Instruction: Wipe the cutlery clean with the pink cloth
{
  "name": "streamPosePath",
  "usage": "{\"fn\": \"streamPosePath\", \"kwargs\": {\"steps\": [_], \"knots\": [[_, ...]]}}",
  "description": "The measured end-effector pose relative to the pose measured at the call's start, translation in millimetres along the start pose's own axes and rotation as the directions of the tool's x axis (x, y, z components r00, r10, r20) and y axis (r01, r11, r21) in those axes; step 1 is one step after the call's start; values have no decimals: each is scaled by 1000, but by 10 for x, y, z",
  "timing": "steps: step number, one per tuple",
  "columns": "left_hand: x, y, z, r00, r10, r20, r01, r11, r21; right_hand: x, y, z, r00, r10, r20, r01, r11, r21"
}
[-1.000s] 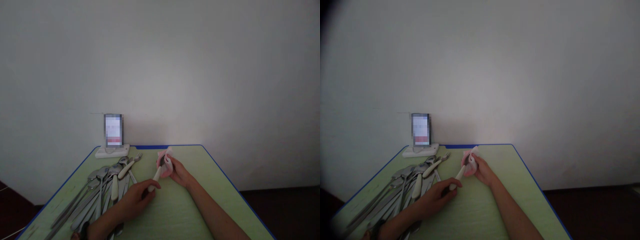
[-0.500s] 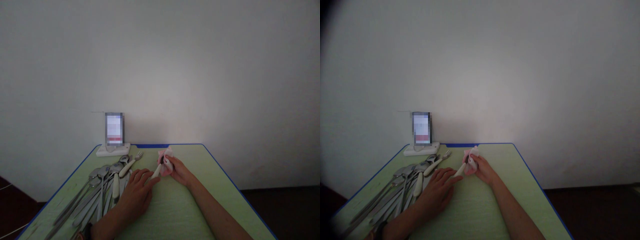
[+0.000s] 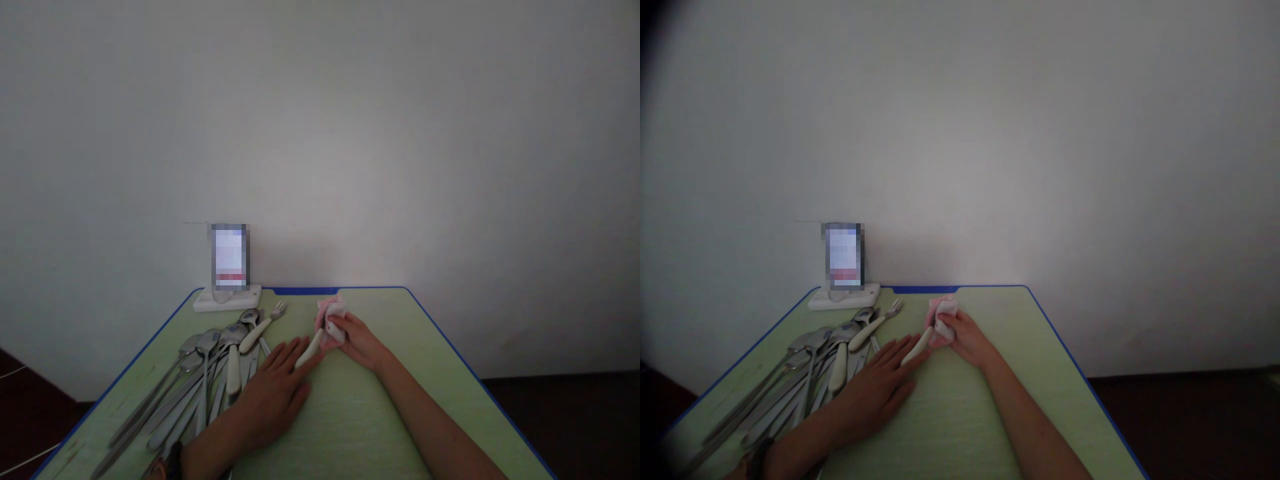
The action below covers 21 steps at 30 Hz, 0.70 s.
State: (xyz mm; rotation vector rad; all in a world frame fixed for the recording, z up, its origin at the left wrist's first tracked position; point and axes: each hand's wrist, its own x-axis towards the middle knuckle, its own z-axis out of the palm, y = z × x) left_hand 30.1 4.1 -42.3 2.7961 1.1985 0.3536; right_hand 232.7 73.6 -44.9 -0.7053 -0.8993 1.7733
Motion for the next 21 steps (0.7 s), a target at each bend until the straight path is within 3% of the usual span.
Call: {"fn": "streamPosePath", "kwargs": {"steps": [4,8,21], "knots": [[-18,-7,-38,998,41,56,-40,999,-21,-14,-12,-3,997,26,68,-22,998,-56],[-19,-17,-70,993,62,102,-57,997,-50,-11,-11,-5,998,28,61,-22,996,-88],[-14,-9,-88,995,43,96,-34,995,-93,-16,-9,9,999,36,30,-32,993,-109]]}}
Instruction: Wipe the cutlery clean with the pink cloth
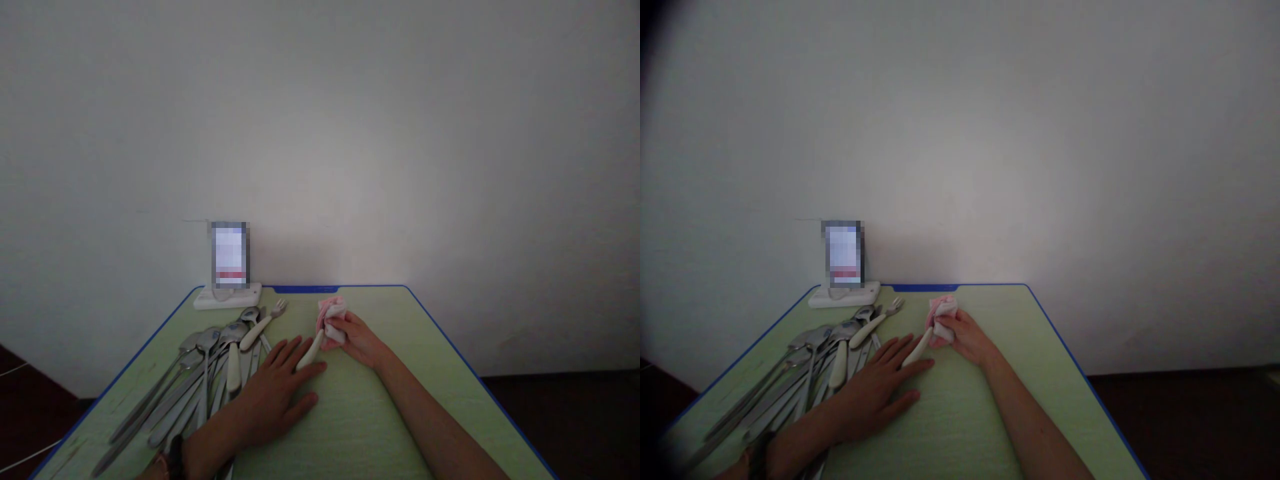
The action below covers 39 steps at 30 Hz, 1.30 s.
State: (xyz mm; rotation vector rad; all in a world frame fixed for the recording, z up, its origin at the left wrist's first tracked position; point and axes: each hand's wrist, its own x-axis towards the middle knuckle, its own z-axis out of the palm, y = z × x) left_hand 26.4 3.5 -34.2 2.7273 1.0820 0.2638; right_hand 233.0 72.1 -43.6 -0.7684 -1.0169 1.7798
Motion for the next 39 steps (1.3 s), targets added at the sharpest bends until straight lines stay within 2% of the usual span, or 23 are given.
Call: {"fn": "streamPosePath", "kwargs": {"steps": [12,25,29,39], "knots": [[0,6,-10,1000,12,-20,-12,1000,-10,-6,-7,4,1000,-6,23,6,1000,3],[4,1,-9,1000,-6,16,6,1000,-5,-7,-2,-4,999,8,34,-8,1000,4],[4,1,-8,1000,-2,8,2,1000,-3,-21,-10,15,1000,-6,-1,6,1000,10],[-8,-10,21,999,4,-35,-4,1000,-1,1,15,-19,1000,3,3,-3,1000,14]]}}
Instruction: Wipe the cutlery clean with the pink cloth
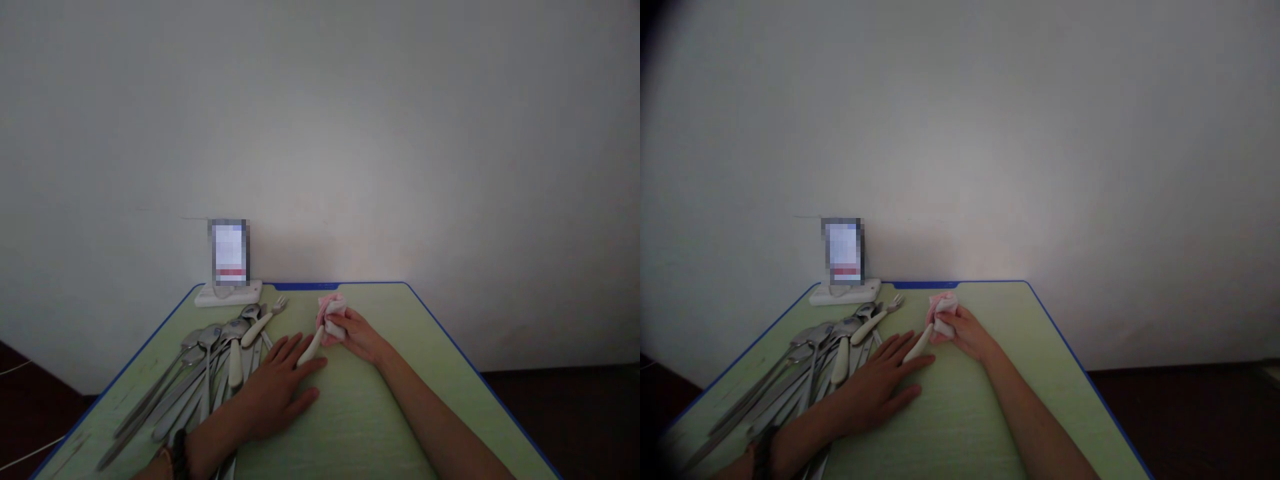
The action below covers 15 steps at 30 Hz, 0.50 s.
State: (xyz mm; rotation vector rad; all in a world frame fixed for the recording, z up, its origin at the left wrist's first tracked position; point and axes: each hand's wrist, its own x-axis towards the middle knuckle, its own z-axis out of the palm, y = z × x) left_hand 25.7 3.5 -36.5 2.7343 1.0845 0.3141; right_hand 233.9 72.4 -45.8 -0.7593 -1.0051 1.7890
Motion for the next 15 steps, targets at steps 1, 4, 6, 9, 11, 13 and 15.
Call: {"fn": "streamPosePath", "kwargs": {"steps": [1,4,6,9,11,13,15], "knots": [[0,2,-3,1000,-2,-1,2,1000,0,-2,-2,1,1000,5,5,-5,1000,-2],[4,8,-13,1000,-5,19,5,1000,2,-9,-12,7,1000,11,14,-11,1000,-6],[8,11,-17,999,-7,36,7,1000,2,-12,-15,9,1000,18,21,-18,1000,-14],[10,13,-19,1000,-8,29,8,1000,-2,-11,-12,7,1000,9,17,-9,1000,-19],[7,14,-23,1000,-6,19,6,1000,-4,-6,-9,3,1000,-1,6,2,1000,-16],[3,14,-29,1000,-2,17,2,1000,-6,4,-6,1,1000,-7,17,7,1000,-14],[-2,14,-37,1000,-3,20,3,1000,-11,11,-6,4,999,-19,35,19,1000,-11]]}}
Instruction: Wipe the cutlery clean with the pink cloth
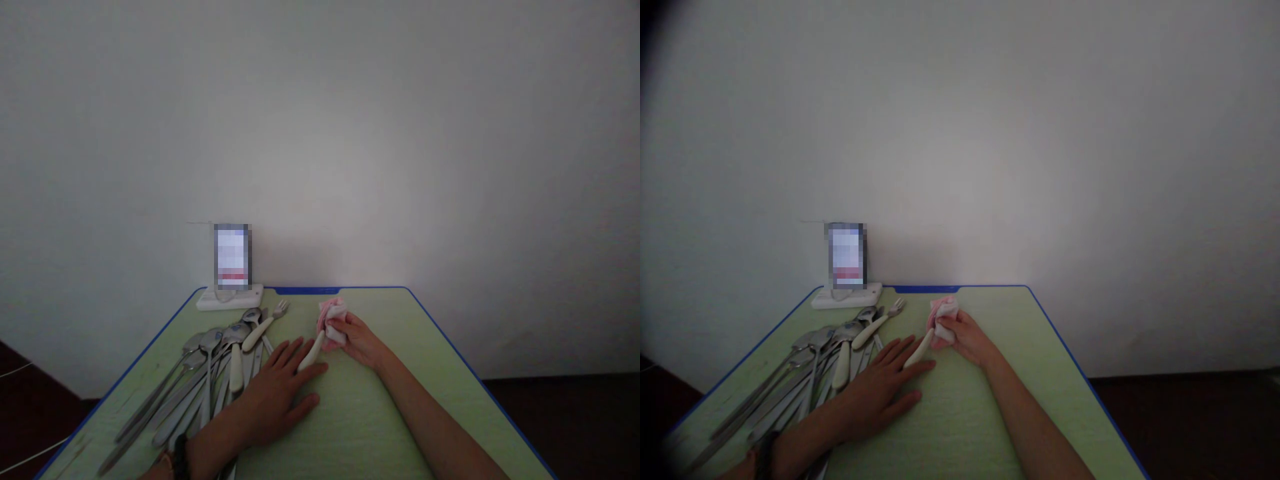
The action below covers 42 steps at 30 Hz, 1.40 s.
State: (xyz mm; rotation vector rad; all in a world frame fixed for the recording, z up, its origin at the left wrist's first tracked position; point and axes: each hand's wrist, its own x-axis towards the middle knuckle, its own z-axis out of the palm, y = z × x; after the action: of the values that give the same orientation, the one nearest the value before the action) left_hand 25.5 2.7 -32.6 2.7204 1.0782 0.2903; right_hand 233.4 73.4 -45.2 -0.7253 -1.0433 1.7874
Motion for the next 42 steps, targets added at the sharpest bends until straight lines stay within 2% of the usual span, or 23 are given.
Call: {"fn": "streamPosePath", "kwargs": {"steps": [7,11,16,23,28,34,42], "knots": [[-16,18,-27,1000,5,-1,-5,1000,-1,-31,-19,48,999,-21,-46,21,1000,6],[-17,39,-52,1000,-10,16,10,1000,10,-45,-29,59,1000,-7,-15,6,1000,-7],[-9,42,-62,1000,-5,28,4,1000,10,-53,-36,70,998,-10,-59,10,1000,1],[2,26,-19,1000,-3,8,3,1000,17,-54,-39,52,1000,-5,-7,5,1000,-19],[9,-4,15,1000,5,-30,-5,1000,15,-35,-14,43,998,-38,-44,37,999,-22],[41,-65,34,997,30,-67,-28,999,33,25,-59,18,999,7,31,-6,1000,-23],[92,-132,30,997,57,-61,-52,995,80,78,-130,15,998,28,65,-28,1000,7]]}}
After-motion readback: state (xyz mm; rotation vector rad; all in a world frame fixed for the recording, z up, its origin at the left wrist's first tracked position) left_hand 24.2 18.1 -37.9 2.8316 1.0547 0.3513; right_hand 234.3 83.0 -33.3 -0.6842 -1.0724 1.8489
